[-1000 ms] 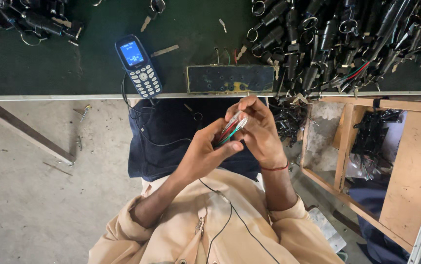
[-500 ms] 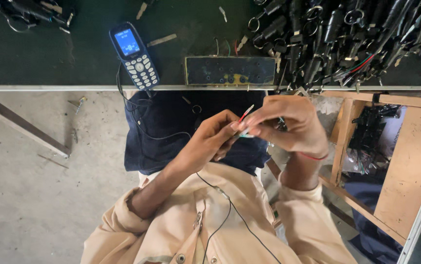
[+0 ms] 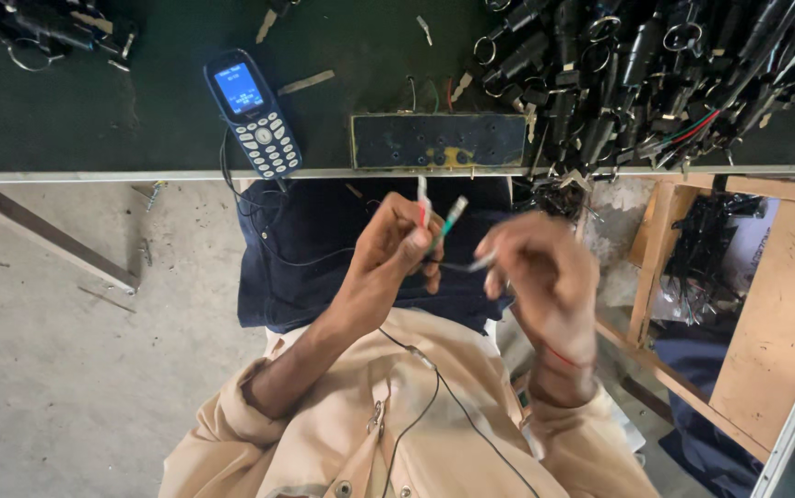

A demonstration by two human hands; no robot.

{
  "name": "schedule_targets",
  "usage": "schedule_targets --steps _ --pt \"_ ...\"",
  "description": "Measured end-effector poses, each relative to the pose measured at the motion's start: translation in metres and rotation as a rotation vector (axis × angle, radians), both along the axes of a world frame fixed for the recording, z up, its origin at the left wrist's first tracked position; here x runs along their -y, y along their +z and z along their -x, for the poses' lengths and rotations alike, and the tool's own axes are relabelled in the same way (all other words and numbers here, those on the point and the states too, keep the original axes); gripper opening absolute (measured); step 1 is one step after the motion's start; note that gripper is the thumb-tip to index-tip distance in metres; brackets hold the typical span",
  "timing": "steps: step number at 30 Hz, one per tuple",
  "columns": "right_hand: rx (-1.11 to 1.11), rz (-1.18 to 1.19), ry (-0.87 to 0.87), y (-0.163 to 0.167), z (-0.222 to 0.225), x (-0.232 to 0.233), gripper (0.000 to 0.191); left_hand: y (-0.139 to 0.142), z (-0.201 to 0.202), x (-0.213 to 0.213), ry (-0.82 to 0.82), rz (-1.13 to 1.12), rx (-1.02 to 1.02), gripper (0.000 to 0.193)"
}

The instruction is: The person sits at a workbench covered with black cable connectors and prepares a cable: they strip and arrange the wire ends, insert them into a connector housing, and use a screwdriver to tighten the connector terminal. They briefly touch a mobile phone on the bench during the work.

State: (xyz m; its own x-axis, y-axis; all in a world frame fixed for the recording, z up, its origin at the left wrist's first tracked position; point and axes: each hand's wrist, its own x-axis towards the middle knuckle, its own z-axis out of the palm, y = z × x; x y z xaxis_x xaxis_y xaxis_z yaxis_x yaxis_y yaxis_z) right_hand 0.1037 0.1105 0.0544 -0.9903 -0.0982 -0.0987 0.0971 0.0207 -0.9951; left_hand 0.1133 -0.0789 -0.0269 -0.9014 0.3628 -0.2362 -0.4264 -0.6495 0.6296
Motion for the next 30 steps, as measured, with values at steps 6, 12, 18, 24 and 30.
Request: schedule_targets --steps 6,12,18,24,30 --pt "0.114 0.038 -0.079 -0.041 -0.022 0.000 0.032 0.003 -0.012 -0.013 0.020 0.380 -0.151 0.007" --pt "0.045 -0.088 -0.117 -0.042 -0.014 0.014 0.019 0.009 -0.013 -0.023 0.055 0.411 -0.124 0.012" --pt "-0.025 0.055 -0.006 -0.053 -0.010 0.004 0.017 -0.003 -0.008 -0.021 0.025 0.051 0.142 0.018" --pt "-0.519 -0.373 -0.004 -0.060 -0.017 -0.005 0.020 -0.014 -0.008 -0.022 -0.002 -0.105 0.178 0.015" --pt "0.292 0.434 -0.291 -0.078 -0.021 -0.004 0.015 -0.013 -0.008 -0.029 0.048 0.049 0.167 0.014"
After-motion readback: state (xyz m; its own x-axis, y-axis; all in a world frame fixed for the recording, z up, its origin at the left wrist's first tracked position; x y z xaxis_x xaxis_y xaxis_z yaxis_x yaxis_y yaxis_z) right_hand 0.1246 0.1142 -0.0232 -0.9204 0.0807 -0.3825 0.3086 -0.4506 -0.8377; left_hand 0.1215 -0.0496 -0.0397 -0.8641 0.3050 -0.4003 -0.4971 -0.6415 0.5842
